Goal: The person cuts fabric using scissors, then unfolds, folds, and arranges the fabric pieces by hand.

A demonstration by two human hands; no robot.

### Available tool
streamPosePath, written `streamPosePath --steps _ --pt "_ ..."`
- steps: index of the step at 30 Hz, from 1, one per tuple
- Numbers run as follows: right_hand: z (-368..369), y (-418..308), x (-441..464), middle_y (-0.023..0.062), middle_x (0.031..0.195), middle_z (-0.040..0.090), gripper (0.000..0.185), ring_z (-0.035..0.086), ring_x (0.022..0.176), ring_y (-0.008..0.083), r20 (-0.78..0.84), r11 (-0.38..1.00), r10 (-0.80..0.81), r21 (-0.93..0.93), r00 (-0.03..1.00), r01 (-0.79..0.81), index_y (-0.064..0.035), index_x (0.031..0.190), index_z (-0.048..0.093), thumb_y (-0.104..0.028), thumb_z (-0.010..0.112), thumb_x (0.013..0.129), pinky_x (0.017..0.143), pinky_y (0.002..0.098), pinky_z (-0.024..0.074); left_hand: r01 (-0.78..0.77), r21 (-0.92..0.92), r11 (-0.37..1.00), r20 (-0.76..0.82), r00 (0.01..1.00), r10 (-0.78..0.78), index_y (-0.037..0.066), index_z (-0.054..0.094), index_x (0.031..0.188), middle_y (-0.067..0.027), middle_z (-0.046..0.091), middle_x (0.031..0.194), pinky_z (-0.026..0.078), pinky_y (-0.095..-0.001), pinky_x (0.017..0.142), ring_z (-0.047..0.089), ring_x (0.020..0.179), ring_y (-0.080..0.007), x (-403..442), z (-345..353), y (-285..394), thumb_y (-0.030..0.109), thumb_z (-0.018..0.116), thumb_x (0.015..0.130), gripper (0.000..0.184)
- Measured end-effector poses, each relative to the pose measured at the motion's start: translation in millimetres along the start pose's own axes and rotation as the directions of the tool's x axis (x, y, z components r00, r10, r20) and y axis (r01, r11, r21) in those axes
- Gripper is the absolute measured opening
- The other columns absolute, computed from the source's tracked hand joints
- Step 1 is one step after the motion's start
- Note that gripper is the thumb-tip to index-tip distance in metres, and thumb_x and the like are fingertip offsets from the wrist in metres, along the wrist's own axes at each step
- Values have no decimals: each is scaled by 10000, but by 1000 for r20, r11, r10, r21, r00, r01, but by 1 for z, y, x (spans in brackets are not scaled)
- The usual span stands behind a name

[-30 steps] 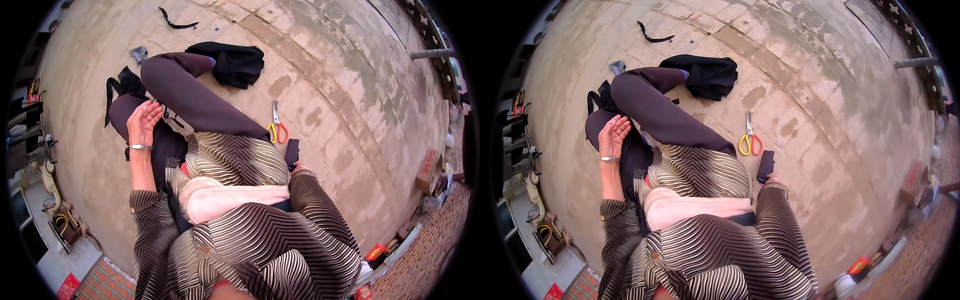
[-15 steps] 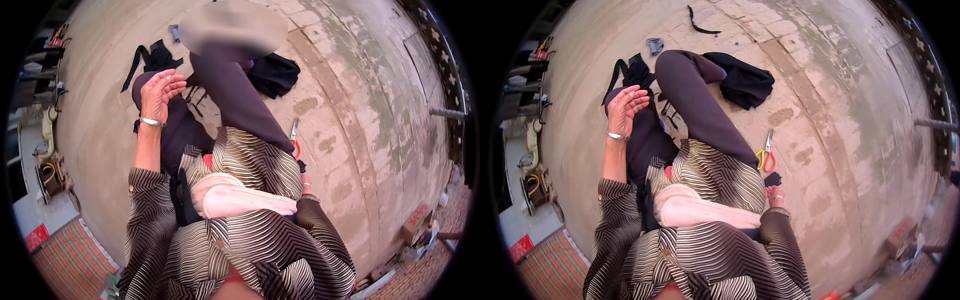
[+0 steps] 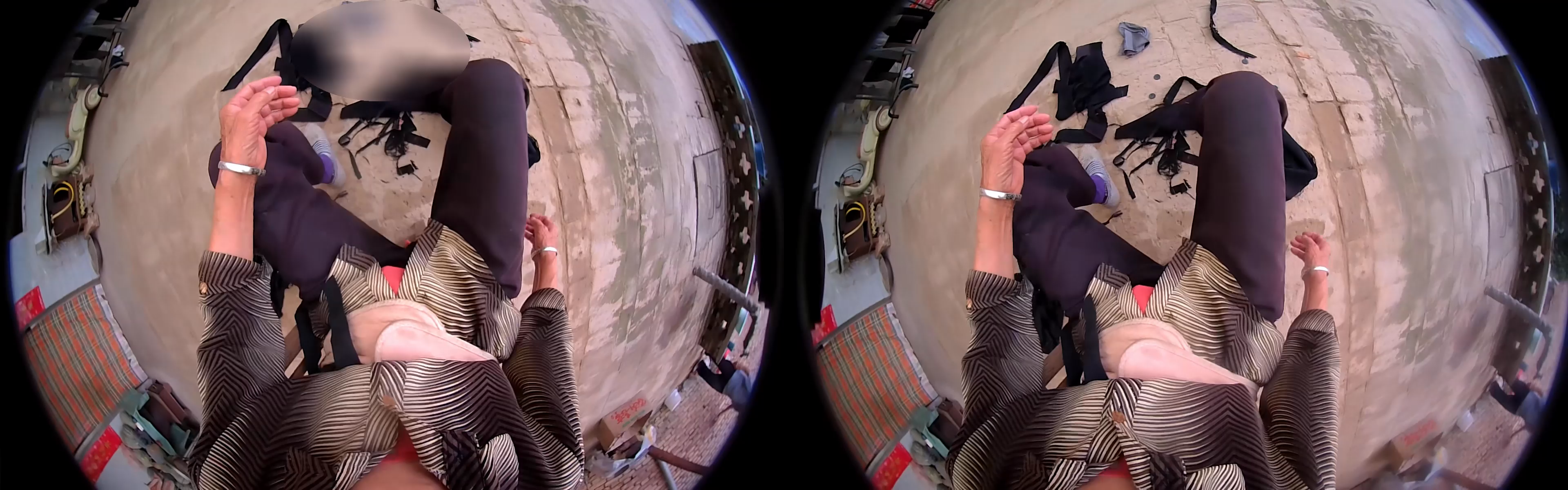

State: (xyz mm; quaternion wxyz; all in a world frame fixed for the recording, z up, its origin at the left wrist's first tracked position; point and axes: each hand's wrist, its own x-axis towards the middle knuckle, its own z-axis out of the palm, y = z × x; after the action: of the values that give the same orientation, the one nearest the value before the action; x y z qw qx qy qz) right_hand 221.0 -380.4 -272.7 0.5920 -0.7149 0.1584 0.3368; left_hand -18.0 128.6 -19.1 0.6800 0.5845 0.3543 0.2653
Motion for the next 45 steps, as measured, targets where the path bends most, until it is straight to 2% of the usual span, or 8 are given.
streamPosePath --steps 5,7,21,29,34,38,43,45 --pt "68 -65 26 119 908 660 263 655 796 202 47 983 -7 -183 999 16 22 1069 592 -135 615 859 691 330 553 15 -25 1000 -82 996 -17 -71 558 1151 -195 664 1009 563 -351 807 674 877 -241 31 -33 -10 123 576 920 302" --pt "101 -97 11 92 869 651 232 630 782 170 130 932 -140 -317 982 175 5 1015 624 -165 627 858 681 303 528 23 -17 1000 -103 994 -24 -82 556 1146 -201 663 1005 564 -355 812 675 877 -248 35 -40 -9 113 579 917 302" --pt "130 -56 130 72 808 629 238 597 719 153 -75 825 -195 -552 978 123 -5 979 645 -203 633 848 642 288 495 116 -131 985 -141 981 -134 -88 548 1171 -201 656 1025 551 -358 836 668 902 -247 82 -38 -38 128 566 926 327" --pt "156 -45 186 60 770 615 246 576 681 143 -167 725 -251 -685 954 70 -11 956 658 -227 637 841 617 279 475 153 -82 985 -131 978 -163 -84 533 1199 -173 656 1026 542 -341 824 660 884 -221 88 -33 -33 141 543 945 340" --pt "164 -49 204 52 747 606 252 563 657 137 -177 722 -287 -686 942 91 -15 943 666 -242 639 837 602 274 463 174 -62 983 -117 977 -180 -82 539 1194 -160 662 1010 541 -334 817 660 865 -200 94 -25 -29 141 539 948 331" --pt "164 -73 211 46 728 599 257 553 637 132 -132 749 -385 -624 913 225 -18 931 672 -254 641 834 590 269 453 153 -51 987 -102 982 -157 -81 544 1187 -159 664 1003 540 -330 814 659 866 -198 92 -15 -25 140 534 951 324" --pt "185 -172 197 38 705 590 265 540 613 126 27 777 -526 -392 850 493 -22 917 680 -269 644 830 575 263 440 136 -32 990 -88 986 -138 -73 581 1134 -156 675 957 536 -310 768 666 812 -194 91 -6 -23 132 557 939 284" --pt "211 -247 147 32 774 616 255 555 686 135 106 810 -457 -360 883 462 -43 917 698 -282 633 856 624 271 439 135 -29 990 -61 989 -136 -70 576 1143 -153 672 961 539 -306 767 665 814 -190 92 -8 -27 135 561 937 291"
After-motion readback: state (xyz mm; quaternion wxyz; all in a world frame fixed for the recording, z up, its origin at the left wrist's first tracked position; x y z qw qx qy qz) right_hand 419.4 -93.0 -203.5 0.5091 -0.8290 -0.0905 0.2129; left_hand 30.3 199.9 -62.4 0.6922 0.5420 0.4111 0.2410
